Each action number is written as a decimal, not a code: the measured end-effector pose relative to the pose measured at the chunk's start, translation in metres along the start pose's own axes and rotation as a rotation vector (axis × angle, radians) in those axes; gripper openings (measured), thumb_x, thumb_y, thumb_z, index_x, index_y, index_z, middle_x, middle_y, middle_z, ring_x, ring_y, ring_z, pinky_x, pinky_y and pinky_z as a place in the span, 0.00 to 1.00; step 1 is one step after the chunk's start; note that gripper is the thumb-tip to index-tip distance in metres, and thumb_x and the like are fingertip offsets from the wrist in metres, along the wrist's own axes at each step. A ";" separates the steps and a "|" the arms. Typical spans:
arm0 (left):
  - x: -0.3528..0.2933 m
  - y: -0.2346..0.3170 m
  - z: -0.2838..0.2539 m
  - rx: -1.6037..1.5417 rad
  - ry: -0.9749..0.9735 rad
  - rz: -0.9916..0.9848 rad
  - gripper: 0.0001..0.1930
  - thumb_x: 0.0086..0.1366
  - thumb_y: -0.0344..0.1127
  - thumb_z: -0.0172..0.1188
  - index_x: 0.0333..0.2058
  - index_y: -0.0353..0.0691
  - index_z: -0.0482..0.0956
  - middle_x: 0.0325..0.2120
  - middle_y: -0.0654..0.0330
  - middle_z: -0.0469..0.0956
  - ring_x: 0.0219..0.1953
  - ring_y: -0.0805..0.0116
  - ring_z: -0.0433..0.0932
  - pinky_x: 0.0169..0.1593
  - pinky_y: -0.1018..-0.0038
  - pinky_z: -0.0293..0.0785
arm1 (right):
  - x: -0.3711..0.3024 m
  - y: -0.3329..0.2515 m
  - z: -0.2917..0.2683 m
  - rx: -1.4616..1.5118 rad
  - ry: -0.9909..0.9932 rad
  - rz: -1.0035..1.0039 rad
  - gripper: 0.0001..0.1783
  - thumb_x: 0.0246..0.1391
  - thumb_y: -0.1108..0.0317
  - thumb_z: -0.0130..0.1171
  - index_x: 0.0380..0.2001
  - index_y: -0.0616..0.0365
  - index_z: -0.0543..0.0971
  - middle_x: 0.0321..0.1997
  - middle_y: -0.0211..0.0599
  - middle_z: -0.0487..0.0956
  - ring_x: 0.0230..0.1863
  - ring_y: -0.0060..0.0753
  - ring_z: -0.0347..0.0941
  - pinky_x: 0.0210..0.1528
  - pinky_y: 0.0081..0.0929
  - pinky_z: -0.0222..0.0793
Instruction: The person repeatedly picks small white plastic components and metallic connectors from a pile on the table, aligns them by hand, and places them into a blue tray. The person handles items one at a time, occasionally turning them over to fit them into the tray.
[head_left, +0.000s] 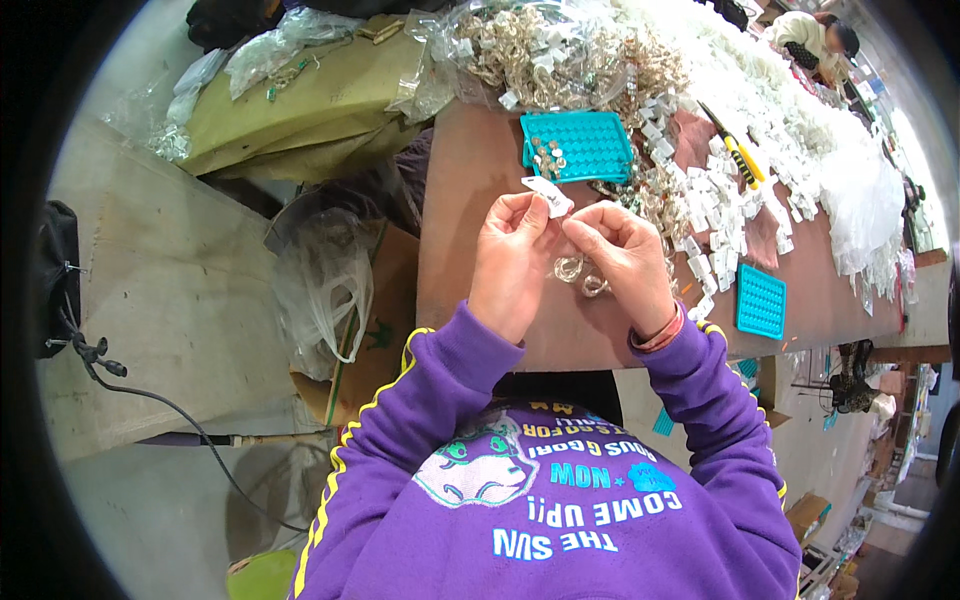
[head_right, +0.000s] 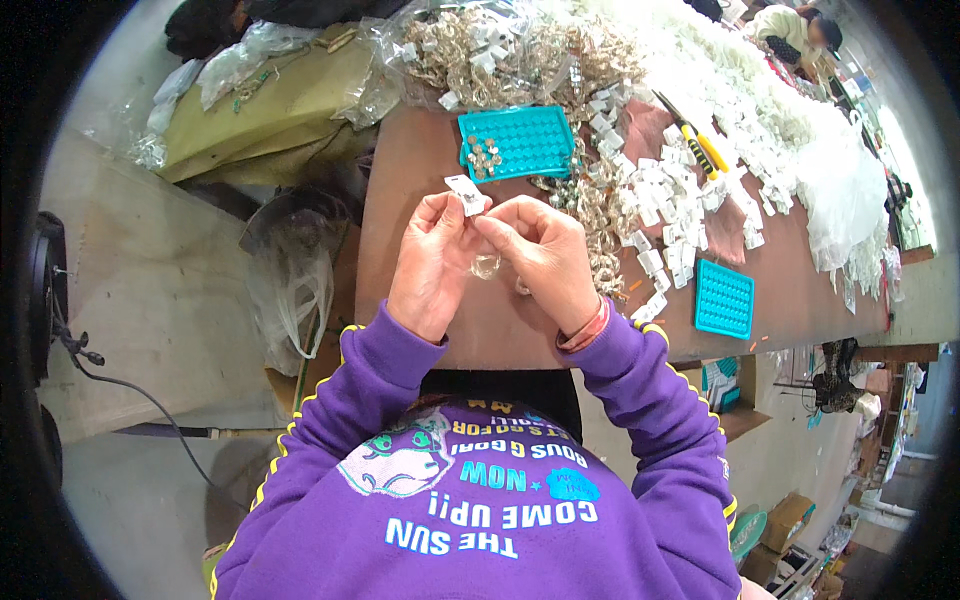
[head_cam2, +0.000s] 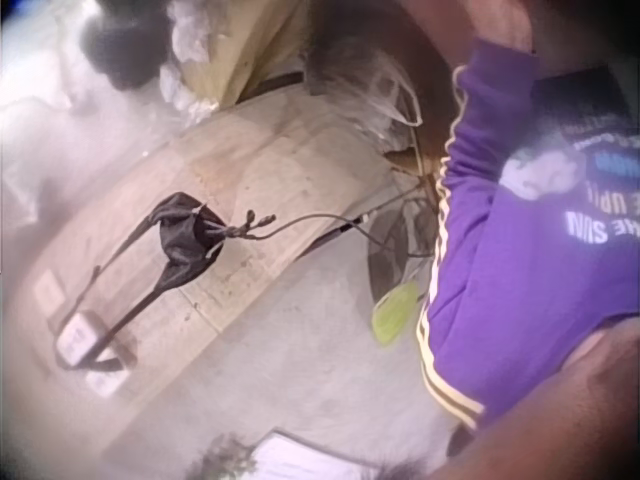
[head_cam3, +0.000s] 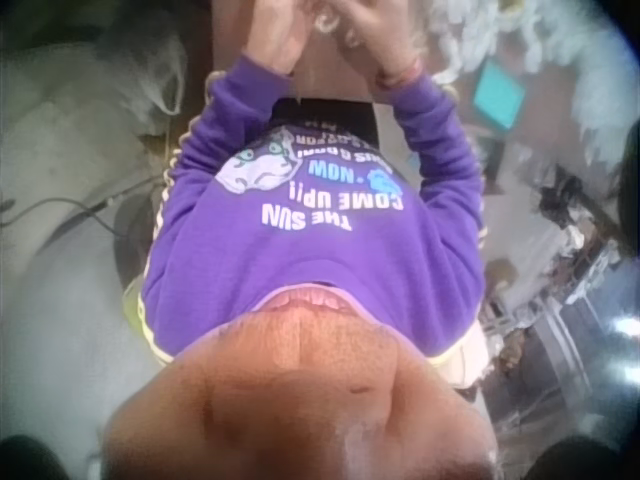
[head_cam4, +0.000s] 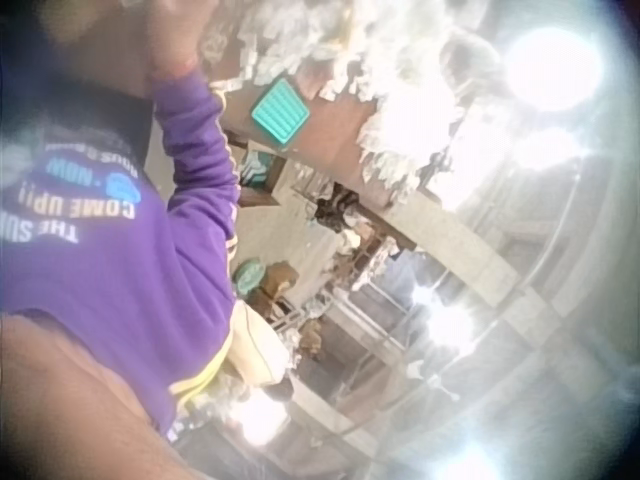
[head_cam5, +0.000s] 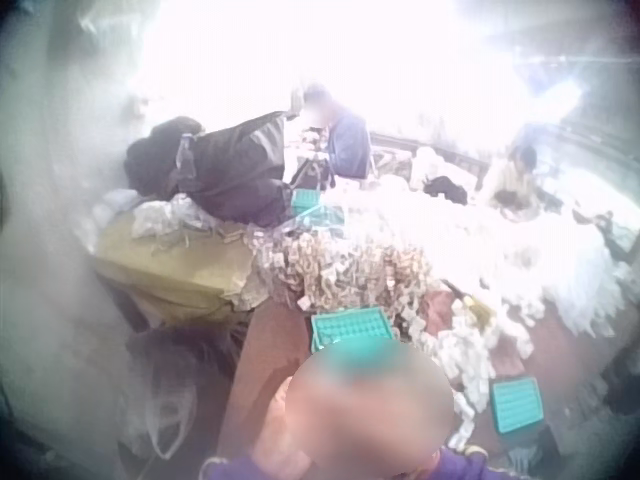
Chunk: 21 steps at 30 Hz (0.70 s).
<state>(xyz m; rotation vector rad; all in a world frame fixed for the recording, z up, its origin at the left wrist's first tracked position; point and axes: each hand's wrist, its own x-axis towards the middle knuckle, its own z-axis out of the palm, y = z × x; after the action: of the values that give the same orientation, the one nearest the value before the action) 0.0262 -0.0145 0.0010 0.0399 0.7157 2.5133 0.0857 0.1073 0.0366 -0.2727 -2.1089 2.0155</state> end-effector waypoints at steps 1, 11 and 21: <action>0.001 0.000 0.002 0.011 0.012 0.006 0.06 0.69 0.33 0.57 0.40 0.38 0.72 0.40 0.57 0.78 0.41 0.70 0.78 0.46 0.73 0.76 | 0.002 -0.001 -0.002 0.022 -0.006 -0.006 0.06 0.55 0.70 0.65 0.31 0.62 0.80 0.25 0.22 0.78 0.26 0.07 0.66 0.26 0.12 0.61; 0.024 0.001 -0.004 0.003 0.075 0.125 0.07 0.70 0.33 0.55 0.42 0.38 0.70 0.39 0.58 0.77 0.41 0.68 0.79 0.47 0.73 0.77 | 0.032 -0.014 -0.021 -0.455 0.005 -0.294 0.07 0.54 0.69 0.64 0.33 0.62 0.81 0.23 0.31 0.80 0.22 0.15 0.72 0.27 0.19 0.68; 0.025 0.005 -0.013 -0.001 0.145 0.099 0.06 0.70 0.33 0.54 0.43 0.40 0.72 0.38 0.55 0.78 0.39 0.72 0.78 0.42 0.81 0.78 | 0.135 0.015 -0.026 -1.070 -0.132 -0.562 0.06 0.50 0.67 0.61 0.31 0.54 0.82 0.32 0.39 0.78 0.35 0.47 0.77 0.38 0.39 0.72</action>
<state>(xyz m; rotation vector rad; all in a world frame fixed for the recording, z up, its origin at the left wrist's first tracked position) 0.0002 -0.0122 -0.0099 -0.1108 0.7875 2.6317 -0.0365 0.1706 0.0263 0.2892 -2.7249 0.5089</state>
